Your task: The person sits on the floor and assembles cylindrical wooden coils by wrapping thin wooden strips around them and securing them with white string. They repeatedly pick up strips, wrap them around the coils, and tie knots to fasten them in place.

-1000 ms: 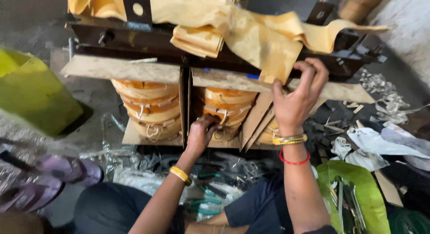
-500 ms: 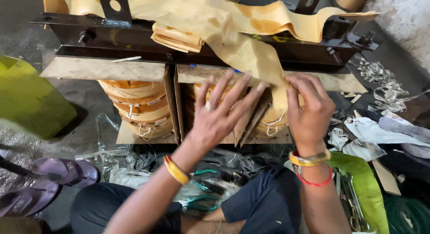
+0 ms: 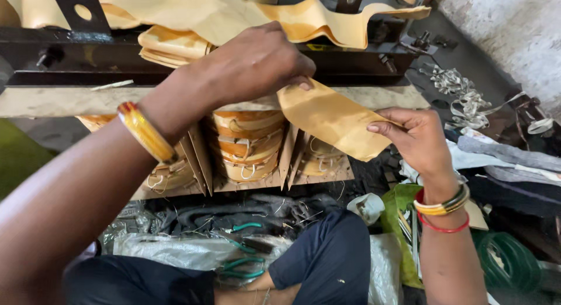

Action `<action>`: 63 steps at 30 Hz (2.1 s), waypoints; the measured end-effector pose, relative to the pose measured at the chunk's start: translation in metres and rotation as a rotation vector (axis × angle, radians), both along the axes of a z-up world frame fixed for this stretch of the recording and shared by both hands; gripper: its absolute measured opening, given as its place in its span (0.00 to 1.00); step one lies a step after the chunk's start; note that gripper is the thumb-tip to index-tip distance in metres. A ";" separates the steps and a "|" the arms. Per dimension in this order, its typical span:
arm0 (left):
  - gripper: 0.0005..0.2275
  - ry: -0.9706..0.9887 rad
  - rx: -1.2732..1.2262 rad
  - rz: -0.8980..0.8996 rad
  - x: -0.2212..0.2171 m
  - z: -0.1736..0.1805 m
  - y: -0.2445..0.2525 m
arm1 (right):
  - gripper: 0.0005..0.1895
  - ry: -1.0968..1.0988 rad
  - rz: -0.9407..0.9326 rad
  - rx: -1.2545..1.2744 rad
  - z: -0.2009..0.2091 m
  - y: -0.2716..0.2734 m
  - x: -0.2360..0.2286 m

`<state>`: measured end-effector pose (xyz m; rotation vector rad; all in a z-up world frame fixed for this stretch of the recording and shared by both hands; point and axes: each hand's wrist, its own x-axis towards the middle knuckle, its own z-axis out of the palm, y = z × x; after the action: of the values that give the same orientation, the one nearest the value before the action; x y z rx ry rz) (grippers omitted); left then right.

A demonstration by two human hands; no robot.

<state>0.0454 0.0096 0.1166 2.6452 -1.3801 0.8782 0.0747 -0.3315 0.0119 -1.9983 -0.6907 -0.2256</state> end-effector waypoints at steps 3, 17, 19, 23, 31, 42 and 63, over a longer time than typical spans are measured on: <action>0.06 0.154 -0.115 -0.128 0.016 0.008 -0.008 | 0.12 -0.043 -0.031 0.113 -0.017 -0.002 0.008; 0.11 0.168 -0.550 0.054 0.060 -0.009 0.011 | 0.10 0.058 -0.103 0.603 -0.083 0.021 -0.007; 0.14 0.056 -0.497 0.140 0.055 -0.014 0.004 | 0.11 0.131 -0.087 0.679 -0.101 0.017 -0.016; 0.21 -0.034 -0.267 0.369 0.051 -0.011 -0.009 | 0.12 0.349 -0.089 0.732 -0.136 0.004 -0.030; 0.28 -0.629 0.176 0.339 -0.047 -0.071 -0.081 | 0.12 0.429 -0.176 0.360 -0.204 -0.033 -0.074; 0.17 1.362 -0.863 0.239 -0.060 -0.298 -0.118 | 0.14 0.634 -0.089 0.130 -0.234 -0.074 -0.113; 0.11 1.592 -0.922 0.474 -0.062 -0.406 -0.190 | 0.19 1.010 -0.287 0.439 -0.299 -0.134 -0.150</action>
<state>-0.0170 -0.1802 -0.2895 1.7951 0.0848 -0.5518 -0.0753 -0.4655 -0.2873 -1.4990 0.2758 0.4220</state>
